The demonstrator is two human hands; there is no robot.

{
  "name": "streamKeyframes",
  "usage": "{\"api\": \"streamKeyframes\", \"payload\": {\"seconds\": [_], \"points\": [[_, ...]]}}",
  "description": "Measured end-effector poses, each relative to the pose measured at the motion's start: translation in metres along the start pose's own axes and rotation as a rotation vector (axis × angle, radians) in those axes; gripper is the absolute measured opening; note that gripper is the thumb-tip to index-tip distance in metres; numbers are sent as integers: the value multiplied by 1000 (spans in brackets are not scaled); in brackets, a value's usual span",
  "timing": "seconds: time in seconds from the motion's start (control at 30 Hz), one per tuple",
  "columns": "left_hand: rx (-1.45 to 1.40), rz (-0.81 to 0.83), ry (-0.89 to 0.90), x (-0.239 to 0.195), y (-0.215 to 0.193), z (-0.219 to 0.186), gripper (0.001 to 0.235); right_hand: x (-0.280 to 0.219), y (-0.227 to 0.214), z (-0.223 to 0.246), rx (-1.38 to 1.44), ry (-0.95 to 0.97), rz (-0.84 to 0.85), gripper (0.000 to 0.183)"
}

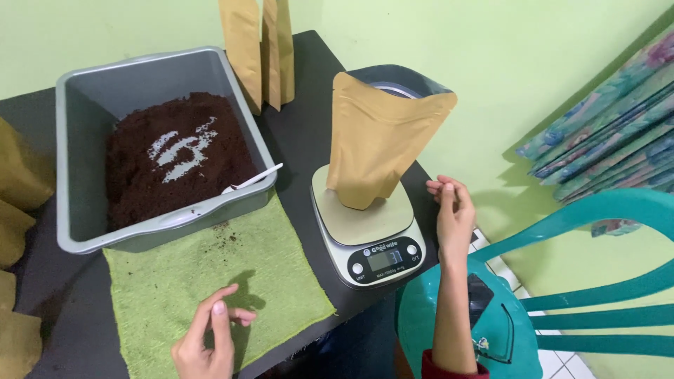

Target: Filling stand-up pouches with ground coffee using a spoon and weighing them on a digital scale for packaging.

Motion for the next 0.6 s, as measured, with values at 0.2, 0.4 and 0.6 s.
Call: {"api": "streamKeyframes", "payload": {"seconds": [0.2,0.4,0.6], "points": [[19,-53,-29,3,-5,-22,31,3,2,-6,-53,34,6,30],[1,-57,-37,4,-5,-23,31,8,4,-12,-72,26,8,28],[37,-39,-27,3,-2,-23,31,10,4,-16,-113,12,5,27]]}}
Point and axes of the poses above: each hand's wrist, its own x-axis towards the middle knuckle, its own y-axis out of the palm, z = x × y, the point moved 9 cm from there along x, towards the middle knuckle, and after that the axes turned 9 degrees about -z, right-handed, at the moved point
